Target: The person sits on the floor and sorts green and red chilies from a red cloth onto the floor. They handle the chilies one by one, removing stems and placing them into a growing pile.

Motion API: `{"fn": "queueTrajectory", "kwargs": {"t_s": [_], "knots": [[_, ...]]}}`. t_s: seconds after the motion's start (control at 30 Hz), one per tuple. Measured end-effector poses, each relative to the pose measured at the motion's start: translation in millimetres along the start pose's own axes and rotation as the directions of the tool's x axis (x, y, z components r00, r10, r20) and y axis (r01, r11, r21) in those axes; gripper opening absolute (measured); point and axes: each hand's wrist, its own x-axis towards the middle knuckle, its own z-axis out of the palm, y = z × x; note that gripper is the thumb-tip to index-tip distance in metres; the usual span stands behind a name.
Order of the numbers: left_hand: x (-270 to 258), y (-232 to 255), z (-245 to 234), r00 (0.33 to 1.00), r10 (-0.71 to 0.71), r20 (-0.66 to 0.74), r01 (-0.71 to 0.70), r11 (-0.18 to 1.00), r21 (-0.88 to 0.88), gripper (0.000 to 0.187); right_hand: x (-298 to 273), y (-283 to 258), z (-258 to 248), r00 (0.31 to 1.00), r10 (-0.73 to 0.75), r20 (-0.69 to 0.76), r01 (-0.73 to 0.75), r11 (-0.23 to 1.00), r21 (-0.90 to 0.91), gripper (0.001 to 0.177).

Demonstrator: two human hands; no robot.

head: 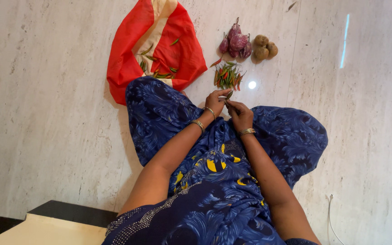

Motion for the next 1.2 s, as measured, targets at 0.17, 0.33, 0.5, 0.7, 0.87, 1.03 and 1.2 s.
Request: {"fn": "queueTrajectory", "kwargs": {"t_s": [0.17,0.33,0.5,0.7,0.87,1.03,1.2], "knots": [[-2.7,-0.4,4.3,0.987,-0.098,0.125,0.094,0.995,0.035,0.051,6.7,20.5,0.6,0.976,0.170,-0.133,-0.148,0.976,0.161,0.027],[-11.2,9.5,4.5,0.990,-0.032,0.137,0.016,0.993,0.121,0.053,10.2,34.7,0.5,0.976,0.181,-0.121,-0.145,0.956,0.254,0.027],[-4.1,2.7,0.4,0.998,0.061,0.024,-0.065,0.980,0.186,0.057,4.2,17.0,1.8,0.993,0.106,-0.043,-0.099,0.985,0.140,0.023],[-0.1,-3.7,1.2,0.999,-0.017,0.029,0.014,0.995,0.097,0.052,3.3,3.8,1.9,0.995,0.070,-0.065,-0.069,0.997,0.018,0.024],[1.8,-17.6,6.0,0.952,-0.225,0.207,0.258,0.954,-0.153,0.046,7.5,9.2,-1.7,0.975,0.140,-0.171,-0.129,0.989,0.071,0.025],[0.6,-18.8,6.4,0.959,-0.233,0.163,0.244,0.968,-0.052,0.050,6.0,13.3,-0.5,0.989,0.037,-0.141,-0.036,0.999,0.009,0.026],[0.2,-9.6,2.4,0.998,-0.057,0.006,0.056,0.990,0.133,0.053,2.1,15.5,5.0,1.000,-0.003,-0.029,0.000,0.997,-0.071,0.026]]}}
